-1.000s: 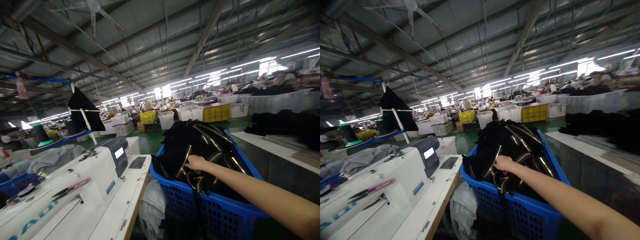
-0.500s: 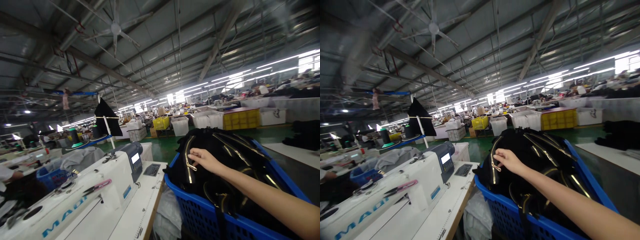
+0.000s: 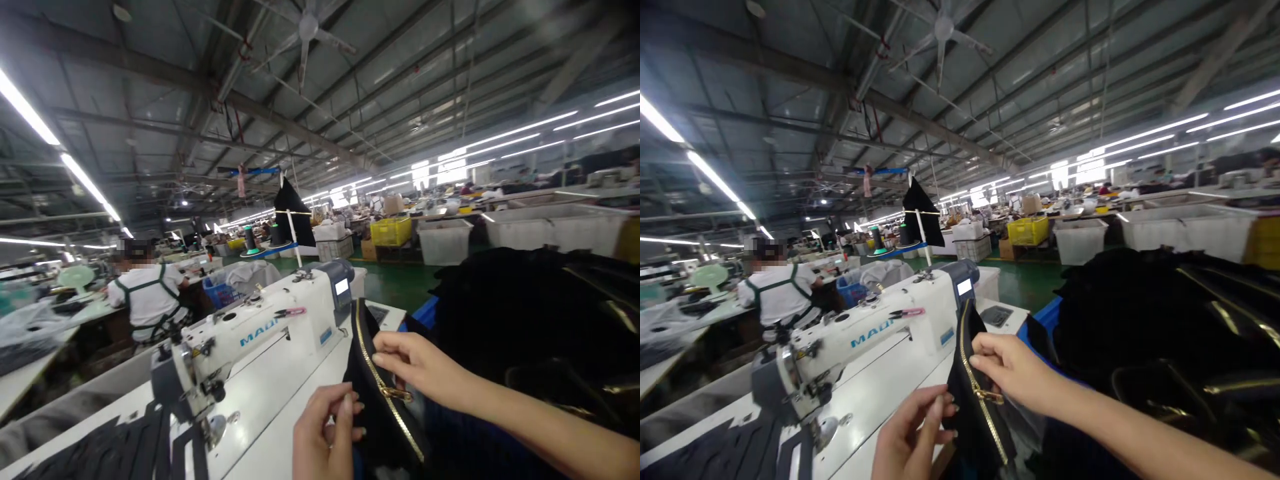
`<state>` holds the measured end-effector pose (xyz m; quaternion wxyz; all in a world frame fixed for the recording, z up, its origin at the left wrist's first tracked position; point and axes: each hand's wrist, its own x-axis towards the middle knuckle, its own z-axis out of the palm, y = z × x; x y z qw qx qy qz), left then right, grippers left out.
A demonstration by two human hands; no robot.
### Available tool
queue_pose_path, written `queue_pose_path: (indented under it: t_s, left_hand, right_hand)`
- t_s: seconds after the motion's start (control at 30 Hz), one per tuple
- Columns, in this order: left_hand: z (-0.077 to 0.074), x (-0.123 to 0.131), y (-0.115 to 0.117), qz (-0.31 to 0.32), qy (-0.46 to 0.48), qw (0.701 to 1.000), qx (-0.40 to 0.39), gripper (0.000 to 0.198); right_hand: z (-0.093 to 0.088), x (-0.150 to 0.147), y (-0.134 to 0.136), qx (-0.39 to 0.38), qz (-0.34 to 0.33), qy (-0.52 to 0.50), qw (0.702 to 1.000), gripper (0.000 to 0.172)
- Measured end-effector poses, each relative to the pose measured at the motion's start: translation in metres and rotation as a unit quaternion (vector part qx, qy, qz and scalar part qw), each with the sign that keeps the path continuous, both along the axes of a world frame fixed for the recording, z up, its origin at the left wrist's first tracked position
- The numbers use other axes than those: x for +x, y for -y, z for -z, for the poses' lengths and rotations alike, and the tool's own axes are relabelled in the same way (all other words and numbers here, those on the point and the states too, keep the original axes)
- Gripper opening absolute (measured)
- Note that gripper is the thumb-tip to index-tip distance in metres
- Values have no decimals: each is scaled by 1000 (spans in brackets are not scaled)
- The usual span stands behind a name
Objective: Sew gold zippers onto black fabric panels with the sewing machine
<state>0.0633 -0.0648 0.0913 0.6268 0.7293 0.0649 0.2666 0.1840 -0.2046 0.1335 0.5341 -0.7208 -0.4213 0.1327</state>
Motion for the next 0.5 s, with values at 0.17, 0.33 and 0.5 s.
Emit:
queue_pose_path:
  t_s: [0.17, 0.33, 0.5]
  left_hand:
    - [6, -12, -6, 9, -33, 997, -69, 55]
    - [12, -29, -12, 21, -40, 993, -112, 54]
    - [17, -36, -15, 54, -44, 984, -164, 53]
  right_hand:
    - [11, -26, -27, 4, -19, 7, 1000, 24]
    - [23, -43, -42, 24, -36, 3, 999, 20]
    - [26, -53, -44, 32, -57, -22, 998, 27]
